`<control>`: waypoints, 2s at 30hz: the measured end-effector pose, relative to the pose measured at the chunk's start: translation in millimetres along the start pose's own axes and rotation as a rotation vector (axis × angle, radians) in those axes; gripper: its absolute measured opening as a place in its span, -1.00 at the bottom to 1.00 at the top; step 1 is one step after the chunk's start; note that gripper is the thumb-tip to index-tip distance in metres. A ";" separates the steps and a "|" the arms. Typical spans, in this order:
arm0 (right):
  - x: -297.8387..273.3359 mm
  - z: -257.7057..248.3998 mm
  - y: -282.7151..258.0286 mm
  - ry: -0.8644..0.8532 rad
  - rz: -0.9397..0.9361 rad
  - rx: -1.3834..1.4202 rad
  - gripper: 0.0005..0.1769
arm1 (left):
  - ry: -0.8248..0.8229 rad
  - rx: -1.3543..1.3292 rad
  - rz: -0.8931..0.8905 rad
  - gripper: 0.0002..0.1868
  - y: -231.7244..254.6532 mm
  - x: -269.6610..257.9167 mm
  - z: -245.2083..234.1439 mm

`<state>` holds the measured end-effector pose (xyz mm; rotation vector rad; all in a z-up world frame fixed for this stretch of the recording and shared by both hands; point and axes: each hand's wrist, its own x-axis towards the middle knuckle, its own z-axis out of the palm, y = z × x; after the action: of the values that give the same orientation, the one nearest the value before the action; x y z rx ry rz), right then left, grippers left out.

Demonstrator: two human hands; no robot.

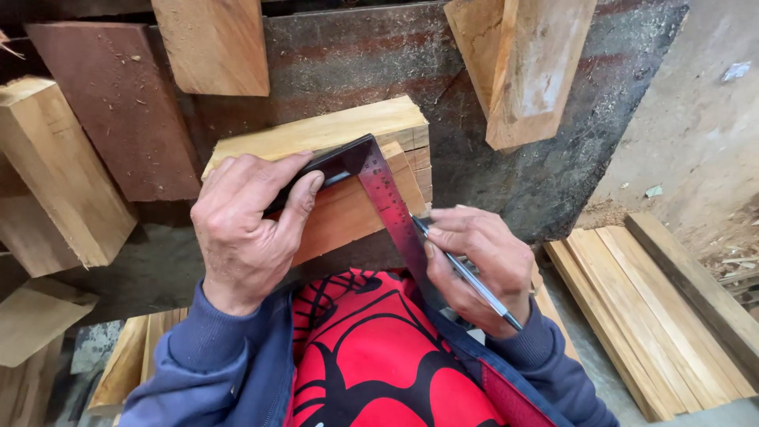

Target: The person uses a try square and a pencil to mark lines on small rectangular pieces of wood. They repeatedly pick up a wood piece, align the square, draw a line, and then set the piece down to select another one from a pile.

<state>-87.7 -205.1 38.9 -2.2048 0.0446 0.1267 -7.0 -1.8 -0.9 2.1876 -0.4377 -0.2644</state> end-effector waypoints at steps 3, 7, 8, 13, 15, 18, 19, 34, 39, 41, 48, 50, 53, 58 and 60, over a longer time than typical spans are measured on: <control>-4.3 -11.4 -2.2 -0.045 0.033 -0.095 -0.98 | 0.004 0.000 0.011 -0.86 -0.2 -0.9 -0.2; 1.4 -7.4 -7.0 0.020 0.156 -0.034 -0.78 | 0.016 0.018 0.027 -0.87 1.9 -1.0 -0.8; 0.3 -1.1 -0.7 -0.018 0.256 0.002 -0.79 | 0.027 0.006 0.038 -0.87 2.2 -1.0 -0.9; 8.2 20.1 9.3 0.085 0.180 -0.007 -0.87 | 0.078 0.013 0.069 -0.87 -1.3 -6.2 2.1; 10.5 21.5 13.0 0.194 0.148 0.075 -0.88 | 0.142 -0.060 0.067 -0.91 -1.6 -4.3 2.9; 10.3 21.1 15.3 0.206 0.152 0.130 -0.90 | 0.155 -0.034 0.097 -0.91 -4.1 -5.5 4.7; 7.6 21.6 18.4 0.209 0.145 0.136 -0.90 | 0.158 -0.026 0.101 -0.91 -4.9 -6.9 5.5; 2.2 32.5 31.8 0.217 0.408 0.250 -0.93 | 0.105 -0.016 0.090 -0.83 1.1 -7.6 -3.8; 3.0 27.1 32.8 0.219 0.372 0.206 -0.90 | 0.063 -0.099 0.050 -0.85 4.7 -2.9 -7.6; -3.3 27.1 34.1 0.254 0.418 0.278 -0.89 | 0.063 -0.233 -0.002 -0.85 10.3 -2.7 -14.6; -24.3 -18.0 -4.1 -0.010 0.191 0.127 -0.36 | 0.152 -0.416 -0.073 -0.85 52.8 1.0 -47.4; -21.0 -25.5 -2.0 0.075 0.086 -0.056 -0.42 | 0.142 -0.456 -0.061 -0.85 61.7 1.2 -39.2; -28.0 -20.4 26.6 0.229 -0.046 -0.252 -0.62 | 0.118 -0.503 -0.043 -0.83 74.3 -2.8 -33.3; -73.0 -15.7 79.6 0.420 0.120 -0.121 -0.72 | 0.085 0.064 0.204 0.01 47.0 -41.1 -20.8; -96.9 -15.0 102.9 0.596 0.279 -0.157 -0.79 | -0.191 0.693 0.140 0.23 26.0 -65.3 -15.3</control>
<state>-191.0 -279.7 -24.2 -2.3084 0.6927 -0.3876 -67.2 20.7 31.3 2.7953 -0.8892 -0.2727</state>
